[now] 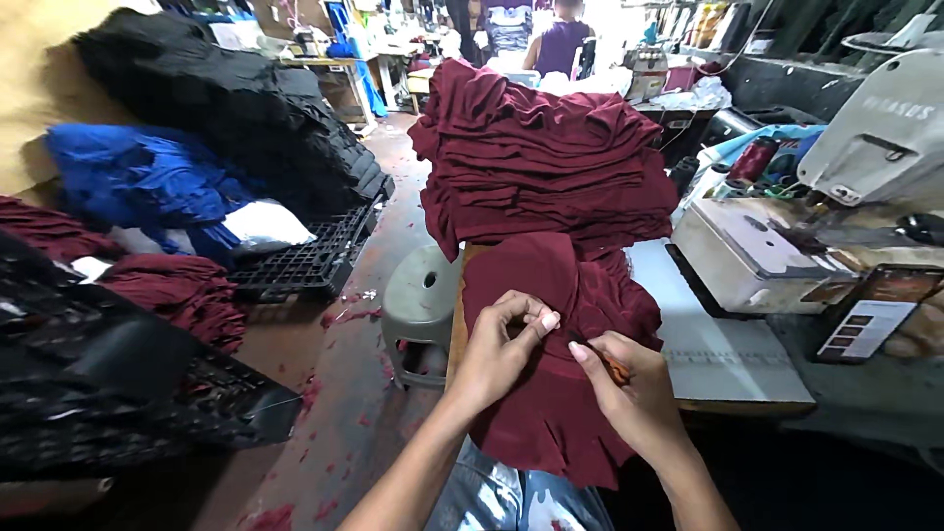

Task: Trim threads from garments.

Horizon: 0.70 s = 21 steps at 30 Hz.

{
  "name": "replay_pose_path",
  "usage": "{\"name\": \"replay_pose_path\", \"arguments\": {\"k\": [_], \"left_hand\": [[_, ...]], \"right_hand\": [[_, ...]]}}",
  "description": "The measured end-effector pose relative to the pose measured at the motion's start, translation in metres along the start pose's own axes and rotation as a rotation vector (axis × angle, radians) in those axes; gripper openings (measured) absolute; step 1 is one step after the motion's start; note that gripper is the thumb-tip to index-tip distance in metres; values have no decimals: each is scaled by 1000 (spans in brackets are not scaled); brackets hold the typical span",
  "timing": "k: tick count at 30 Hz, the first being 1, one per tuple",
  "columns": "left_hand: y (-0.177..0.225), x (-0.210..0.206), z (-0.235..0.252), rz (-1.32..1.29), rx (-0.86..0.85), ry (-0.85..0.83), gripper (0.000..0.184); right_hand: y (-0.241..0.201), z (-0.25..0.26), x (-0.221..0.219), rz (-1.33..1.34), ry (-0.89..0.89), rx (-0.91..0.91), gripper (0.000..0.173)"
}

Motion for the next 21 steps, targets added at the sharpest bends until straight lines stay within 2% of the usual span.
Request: {"name": "replay_pose_path", "arguments": {"k": [5, 10, 14, 19, 21], "left_hand": [[-5, 6, -1, -192, 149, 7, 15], [-9, 10, -2, -361, 253, 24, 14], [-8, 12, -2, -391, 255, 31, 16], [-10, 16, -2, -446, 280, 41, 17], [-4, 28, -3, -504, 162, -37, 14]], "right_hand": [[-9, -1, -6, -203, 22, 71, 42], [-21, 2, -10, -263, 13, 77, 39], [-38, 7, -16, -206, -26, 57, 35], [-35, 11, -26, -320, 62, 110, 38], [-26, 14, -18, -158, 16, 41, 39]]}}
Point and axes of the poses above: each hand's wrist, its own z-axis towards the middle knuckle, its own x-axis out of the back of the hand, y = z × x, the point moved 8 cm from there along z, towards the middle knuckle, and after that the axes turned 5 degrees about -x, right-handed, at the moved point
